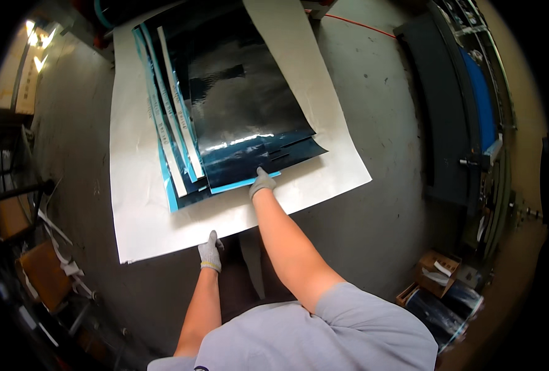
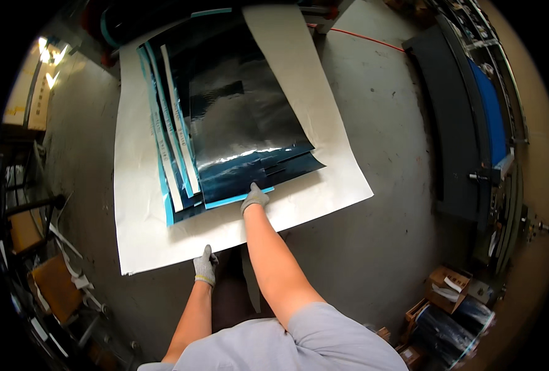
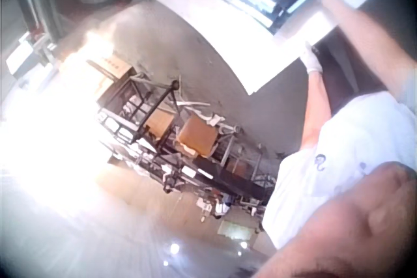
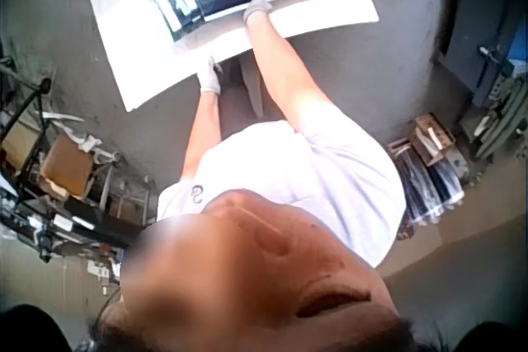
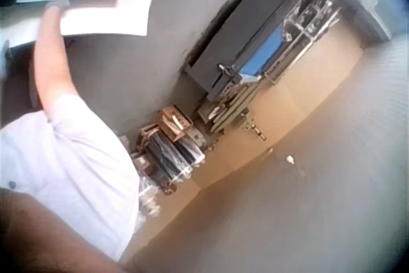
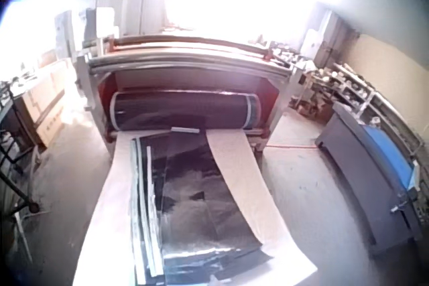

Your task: The person removes a cardboard tube from a plastic-wrapped roll, then unwraps the roll and places it on a machine. They then handle several flat sheets of material, placing them on the machine's surface.

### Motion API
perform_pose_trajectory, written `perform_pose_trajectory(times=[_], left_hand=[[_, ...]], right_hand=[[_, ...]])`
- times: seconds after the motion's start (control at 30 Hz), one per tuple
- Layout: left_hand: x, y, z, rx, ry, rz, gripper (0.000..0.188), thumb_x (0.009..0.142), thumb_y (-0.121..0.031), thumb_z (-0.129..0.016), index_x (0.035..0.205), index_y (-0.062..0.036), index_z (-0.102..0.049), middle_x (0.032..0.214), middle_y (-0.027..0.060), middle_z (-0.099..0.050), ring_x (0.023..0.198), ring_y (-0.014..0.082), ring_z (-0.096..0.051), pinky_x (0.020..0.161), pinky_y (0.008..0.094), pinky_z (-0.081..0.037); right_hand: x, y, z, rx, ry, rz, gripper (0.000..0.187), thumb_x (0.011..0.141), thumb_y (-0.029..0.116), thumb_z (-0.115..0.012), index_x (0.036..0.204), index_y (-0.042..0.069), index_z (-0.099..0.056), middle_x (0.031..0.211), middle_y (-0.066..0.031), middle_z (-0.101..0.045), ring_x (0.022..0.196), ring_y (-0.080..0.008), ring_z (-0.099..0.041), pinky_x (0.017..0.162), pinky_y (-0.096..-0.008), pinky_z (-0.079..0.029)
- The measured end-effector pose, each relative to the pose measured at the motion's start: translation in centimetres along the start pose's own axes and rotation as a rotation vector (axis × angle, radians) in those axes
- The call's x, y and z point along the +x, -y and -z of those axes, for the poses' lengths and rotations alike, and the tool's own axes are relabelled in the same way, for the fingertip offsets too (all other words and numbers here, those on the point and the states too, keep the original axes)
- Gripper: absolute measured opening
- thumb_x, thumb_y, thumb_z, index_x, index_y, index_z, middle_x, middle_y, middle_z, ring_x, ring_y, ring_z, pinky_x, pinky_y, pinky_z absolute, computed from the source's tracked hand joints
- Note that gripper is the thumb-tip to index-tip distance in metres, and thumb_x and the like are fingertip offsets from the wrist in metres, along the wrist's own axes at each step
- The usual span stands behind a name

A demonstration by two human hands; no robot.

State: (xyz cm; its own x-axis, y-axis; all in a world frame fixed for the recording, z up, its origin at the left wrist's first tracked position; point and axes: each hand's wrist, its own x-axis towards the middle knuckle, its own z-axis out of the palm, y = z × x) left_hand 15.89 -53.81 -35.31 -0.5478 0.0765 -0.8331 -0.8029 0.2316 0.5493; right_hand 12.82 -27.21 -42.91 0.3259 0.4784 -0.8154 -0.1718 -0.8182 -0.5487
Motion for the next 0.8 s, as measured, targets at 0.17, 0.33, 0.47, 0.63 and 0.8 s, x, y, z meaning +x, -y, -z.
perform_pose_trajectory(times=[0.17,0.33,0.47,0.63,0.8], left_hand=[[0.9,1.2,2.1,-0.083,0.035,-0.003,0.043,0.093,-0.037,-0.066,0.063,-0.0078,-0.057,0.055,0.0042,-0.054,0.05,0.016,-0.052,0.049,0.0298,-0.042],[2.3,0.8,4.3,-0.036,0.102,0.033,0.039,0.091,-0.035,-0.07,0.065,-0.0092,-0.055,0.059,0.0046,-0.053,0.053,0.0184,-0.052,0.052,0.032,-0.044],[5.8,0.4,5.4,-0.067,0.12,0.038,0.042,0.092,-0.037,-0.068,0.063,-0.0082,-0.056,0.057,0.0049,-0.053,0.053,0.0184,-0.052,0.053,0.0327,-0.044],[9.0,2.3,7.1,-0.11,0.216,0.046,0.046,0.093,-0.041,-0.066,0.061,-0.0125,-0.05,0.056,0.0013,-0.047,0.051,0.0154,-0.044,0.053,0.0305,-0.041],[12.5,2.8,10.3,-0.017,0.406,0.034,0.045,0.098,-0.042,-0.058,0.063,-0.0172,-0.045,0.056,-0.0022,-0.042,0.052,0.0128,-0.041,0.054,0.0278,-0.039]], right_hand=[[0.3,0.8,1.4,-0.233,-0.156,0.138,0.034,0.078,0.013,-0.077,0.102,-0.009,-0.066,0.1,-0.0204,-0.07,0.086,-0.0307,-0.068,0.077,-0.0423,-0.053],[5.1,1.8,8.3,-0.084,-0.192,0.277,0.025,0.079,0.01,-0.077,0.092,-0.008,-0.065,0.092,-0.019,-0.069,0.076,-0.0288,-0.064,0.071,-0.0424,-0.052],[3.8,3.1,14.1,-0.176,-0.302,0.385,0.032,0.078,0.011,-0.079,0.087,-0.005,-0.052,0.085,-0.0117,-0.058,0.081,-0.0241,-0.058,0.079,-0.0427,-0.048],[3.4,1.6,29.0,-0.13,-0.402,0.37,0.049,0.075,0.013,-0.082,0.106,-0.002,-0.047,0.098,-0.0107,-0.053,0.091,-0.0235,-0.053,0.085,-0.041,-0.046],[1.6,-4.8,47.4,-0.069,-0.583,0.374,0.04,0.073,0.015,-0.083,0.092,0.0,-0.051,0.088,-0.0085,-0.054,0.082,-0.021,-0.053,0.076,-0.0417,-0.047]])
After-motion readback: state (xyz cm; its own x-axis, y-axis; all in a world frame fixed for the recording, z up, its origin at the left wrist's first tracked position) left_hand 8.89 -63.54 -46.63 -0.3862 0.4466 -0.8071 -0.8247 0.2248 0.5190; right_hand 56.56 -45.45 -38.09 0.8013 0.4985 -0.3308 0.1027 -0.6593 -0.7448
